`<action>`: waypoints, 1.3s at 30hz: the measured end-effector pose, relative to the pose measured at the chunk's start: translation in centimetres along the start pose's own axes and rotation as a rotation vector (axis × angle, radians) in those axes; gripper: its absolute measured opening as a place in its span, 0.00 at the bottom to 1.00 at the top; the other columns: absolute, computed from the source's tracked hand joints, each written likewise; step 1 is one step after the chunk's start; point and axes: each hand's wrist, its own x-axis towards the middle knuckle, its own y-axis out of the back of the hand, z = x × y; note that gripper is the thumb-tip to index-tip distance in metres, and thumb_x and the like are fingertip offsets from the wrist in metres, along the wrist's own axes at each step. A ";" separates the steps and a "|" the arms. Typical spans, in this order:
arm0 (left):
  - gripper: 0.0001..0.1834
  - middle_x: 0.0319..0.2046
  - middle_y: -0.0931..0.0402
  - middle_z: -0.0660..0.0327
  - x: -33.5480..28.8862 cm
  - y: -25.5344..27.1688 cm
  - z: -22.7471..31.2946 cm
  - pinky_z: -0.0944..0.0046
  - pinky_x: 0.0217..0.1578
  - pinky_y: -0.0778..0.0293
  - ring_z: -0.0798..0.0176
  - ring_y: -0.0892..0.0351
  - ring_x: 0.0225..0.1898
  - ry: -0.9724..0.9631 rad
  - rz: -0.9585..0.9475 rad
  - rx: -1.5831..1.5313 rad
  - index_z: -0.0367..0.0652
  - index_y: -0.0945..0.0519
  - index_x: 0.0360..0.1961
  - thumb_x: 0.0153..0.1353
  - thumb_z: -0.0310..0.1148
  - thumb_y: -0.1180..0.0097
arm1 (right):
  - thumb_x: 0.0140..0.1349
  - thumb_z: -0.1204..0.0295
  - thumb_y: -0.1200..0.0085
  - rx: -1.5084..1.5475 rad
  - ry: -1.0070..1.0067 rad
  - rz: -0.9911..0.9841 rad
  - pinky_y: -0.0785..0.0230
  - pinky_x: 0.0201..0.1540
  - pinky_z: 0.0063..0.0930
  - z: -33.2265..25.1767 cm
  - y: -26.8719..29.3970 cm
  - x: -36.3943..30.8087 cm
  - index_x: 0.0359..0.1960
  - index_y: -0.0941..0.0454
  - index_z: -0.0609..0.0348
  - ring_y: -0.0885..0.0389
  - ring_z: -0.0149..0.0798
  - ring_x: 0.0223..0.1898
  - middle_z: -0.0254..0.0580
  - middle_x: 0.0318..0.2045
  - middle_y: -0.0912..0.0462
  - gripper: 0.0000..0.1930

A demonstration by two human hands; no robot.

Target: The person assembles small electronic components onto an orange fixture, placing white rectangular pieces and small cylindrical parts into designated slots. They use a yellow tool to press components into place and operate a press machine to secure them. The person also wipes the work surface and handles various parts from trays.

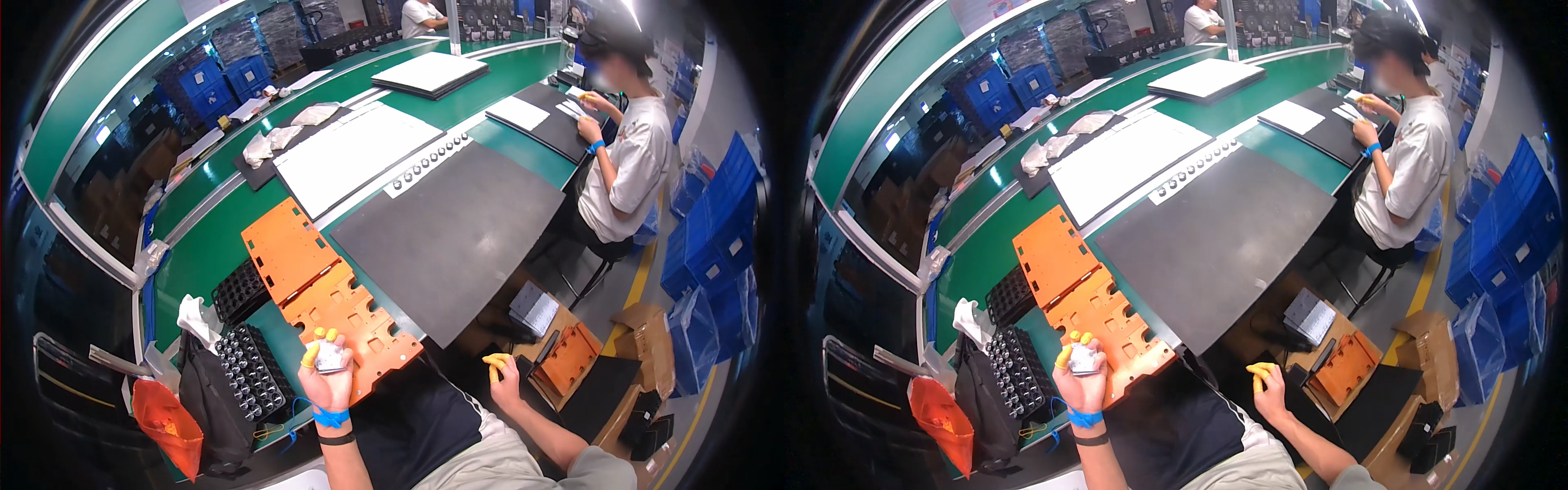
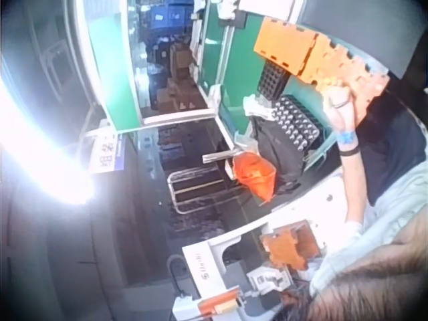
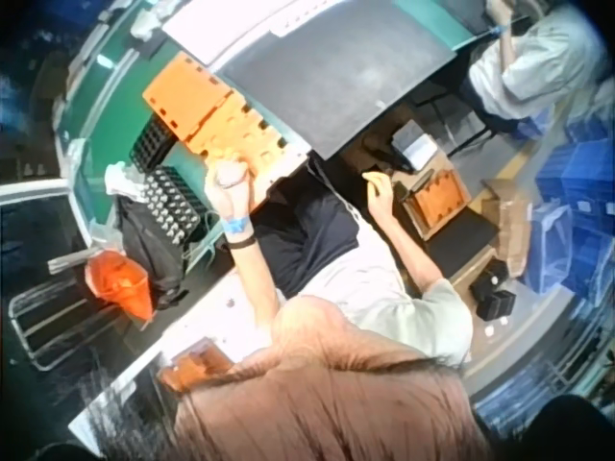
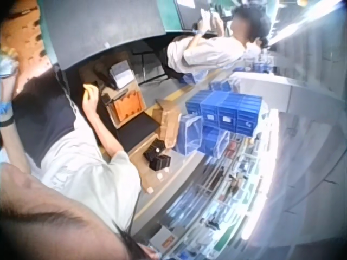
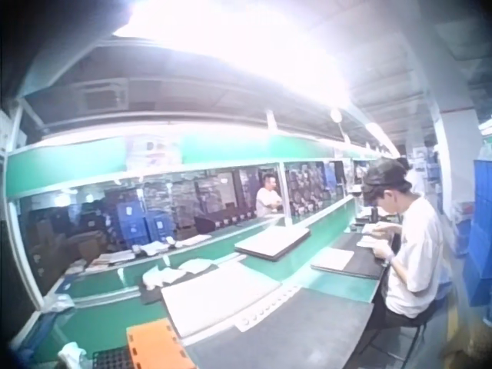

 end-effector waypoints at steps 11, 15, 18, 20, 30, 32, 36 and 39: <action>0.23 0.46 0.26 0.52 -0.5 0.2 -0.5 0.57 0.42 0.31 0.48 0.30 0.54 -0.030 0.058 -0.100 0.38 0.26 0.51 0.50 0.21 0.45 | 0.56 0.86 0.44 0.357 0.553 -0.042 0.27 0.41 0.33 -19.4 -1.8 22.4 0.41 0.18 0.63 0.19 0.47 0.37 0.48 0.38 0.16 0.11; 0.15 0.46 0.24 0.53 -0.5 -0.3 -0.7 0.60 0.41 0.31 0.50 0.29 0.54 -0.020 0.085 -0.074 0.38 0.25 0.50 0.61 0.28 0.43 | 0.62 0.76 0.43 0.156 0.547 -0.310 0.32 0.59 0.40 -21.3 -10.0 31.7 0.55 0.24 0.60 0.24 0.54 0.54 0.53 0.53 0.22 0.19; 0.16 0.43 0.25 0.54 -0.7 -0.1 -0.5 0.65 0.36 0.32 0.54 0.30 0.48 -0.045 0.116 -0.061 0.38 0.24 0.49 0.69 0.40 0.45 | 0.62 0.74 0.43 -0.082 0.562 -0.490 0.36 0.64 0.45 -20.9 -18.1 35.1 0.63 0.32 0.61 0.29 0.56 0.60 0.56 0.60 0.28 0.26; 0.18 0.43 0.25 0.55 -0.6 -0.2 -0.5 0.66 0.35 0.33 0.56 0.30 0.46 -0.010 0.058 -0.080 0.39 0.25 0.49 0.70 0.43 0.46 | 0.60 0.75 0.44 -0.115 0.567 -0.613 0.38 0.66 0.46 -19.4 -22.8 37.6 0.64 0.34 0.63 0.33 0.57 0.64 0.58 0.63 0.30 0.29; 0.22 0.42 0.28 0.58 -0.6 -0.7 -0.1 0.65 0.32 0.36 0.60 0.34 0.40 0.060 0.082 -0.076 0.42 0.26 0.51 0.66 0.47 0.43 | 0.63 0.48 0.49 -0.465 0.619 -0.762 0.57 0.74 0.57 -17.8 -31.3 43.4 0.71 0.37 0.51 0.52 0.58 0.75 0.55 0.74 0.46 0.37; 0.20 0.42 0.28 0.59 -0.6 -0.7 -0.1 0.65 0.32 0.36 0.60 0.34 0.40 0.071 0.089 -0.076 0.43 0.26 0.51 0.66 0.46 0.43 | 0.63 0.47 0.48 -0.402 0.638 -0.759 0.55 0.74 0.55 -16.9 -31.2 43.4 0.70 0.36 0.52 0.52 0.57 0.75 0.55 0.73 0.43 0.37; 0.18 0.42 0.28 0.59 -0.6 -0.8 0.0 0.65 0.32 0.36 0.59 0.34 0.40 0.090 0.081 -0.088 0.45 0.25 0.50 0.66 0.44 0.43 | 0.66 0.48 0.49 -0.345 0.716 -0.708 0.51 0.72 0.49 -15.9 -31.5 43.0 0.68 0.33 0.54 0.47 0.55 0.74 0.54 0.71 0.39 0.34; 0.18 0.42 0.28 0.59 -0.6 -0.9 0.1 0.65 0.32 0.36 0.59 0.34 0.40 0.089 0.059 -0.081 0.45 0.25 0.50 0.66 0.44 0.43 | 0.67 0.49 0.49 -0.321 0.744 -0.675 0.49 0.71 0.47 -15.5 -31.8 42.9 0.66 0.32 0.55 0.43 0.54 0.72 0.52 0.69 0.36 0.32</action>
